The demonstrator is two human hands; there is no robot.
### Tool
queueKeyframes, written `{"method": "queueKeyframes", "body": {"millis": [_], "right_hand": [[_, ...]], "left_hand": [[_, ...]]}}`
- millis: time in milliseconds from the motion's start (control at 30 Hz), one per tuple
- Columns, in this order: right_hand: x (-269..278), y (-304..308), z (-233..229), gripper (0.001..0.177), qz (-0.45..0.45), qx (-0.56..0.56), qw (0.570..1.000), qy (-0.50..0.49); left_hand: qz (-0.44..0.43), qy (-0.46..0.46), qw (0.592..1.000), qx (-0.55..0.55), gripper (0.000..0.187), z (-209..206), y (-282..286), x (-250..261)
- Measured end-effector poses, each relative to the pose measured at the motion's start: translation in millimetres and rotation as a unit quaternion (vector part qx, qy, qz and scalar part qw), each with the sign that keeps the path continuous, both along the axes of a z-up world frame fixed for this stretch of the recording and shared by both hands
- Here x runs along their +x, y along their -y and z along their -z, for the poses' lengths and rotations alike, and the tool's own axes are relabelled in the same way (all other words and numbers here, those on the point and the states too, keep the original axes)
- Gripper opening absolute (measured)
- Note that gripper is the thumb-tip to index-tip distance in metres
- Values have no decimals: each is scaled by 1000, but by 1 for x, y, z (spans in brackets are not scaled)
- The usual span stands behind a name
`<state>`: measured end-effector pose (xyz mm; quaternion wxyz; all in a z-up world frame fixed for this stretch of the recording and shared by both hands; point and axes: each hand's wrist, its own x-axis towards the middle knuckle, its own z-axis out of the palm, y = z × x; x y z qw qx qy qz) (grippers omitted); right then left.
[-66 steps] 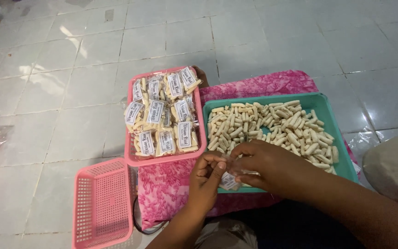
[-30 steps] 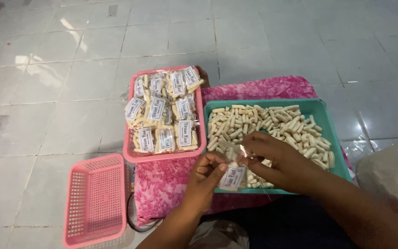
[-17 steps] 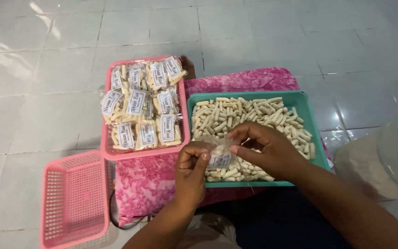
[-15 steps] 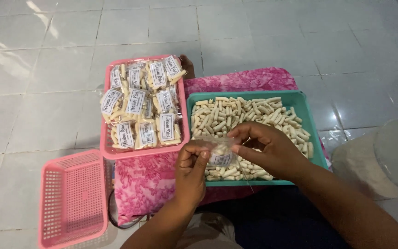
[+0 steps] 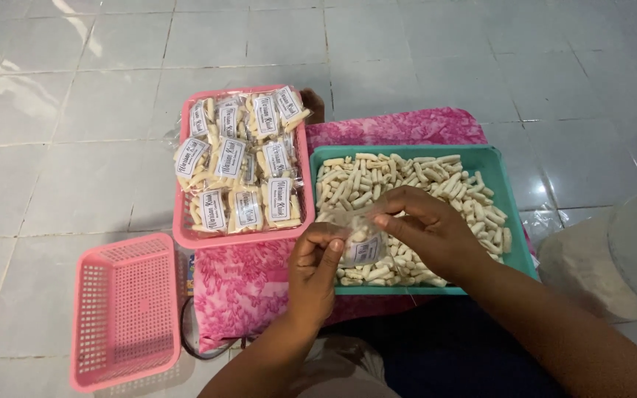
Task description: Manually filling small plastic bags with cylindrical snacks and inserting labels.
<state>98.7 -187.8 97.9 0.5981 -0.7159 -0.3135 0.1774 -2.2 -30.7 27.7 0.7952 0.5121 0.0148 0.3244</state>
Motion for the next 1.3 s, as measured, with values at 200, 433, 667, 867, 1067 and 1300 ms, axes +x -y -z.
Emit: {"method": "queueKeyframes", "body": {"millis": [200, 433, 667, 867, 1067, 1300], "right_hand": [[-11, -5, -11, 17, 35, -53, 996, 71], [-16, -6, -11, 31, 14, -39, 998, 48], [-16, 3, -5, 32, 2, 24, 1000, -3], [-11, 10, -5, 31, 23, 12, 1000, -17], [-11, 15, -6, 35, 63, -44, 997, 23], [-5, 14, -1, 49, 37, 12, 997, 65]], "left_hand": [[-13, 26, 998, 56, 6, 10, -5, -5], [124, 16, 991, 45, 35, 10, -6, -5], [173, -40, 981, 76, 25, 6, -4, -10], [189, -36, 977, 90, 22, 2, -1, -7], [208, -69, 968, 125, 27, 1, -1, -9], [162, -78, 984, -6, 29, 17, -3, -5]]}}
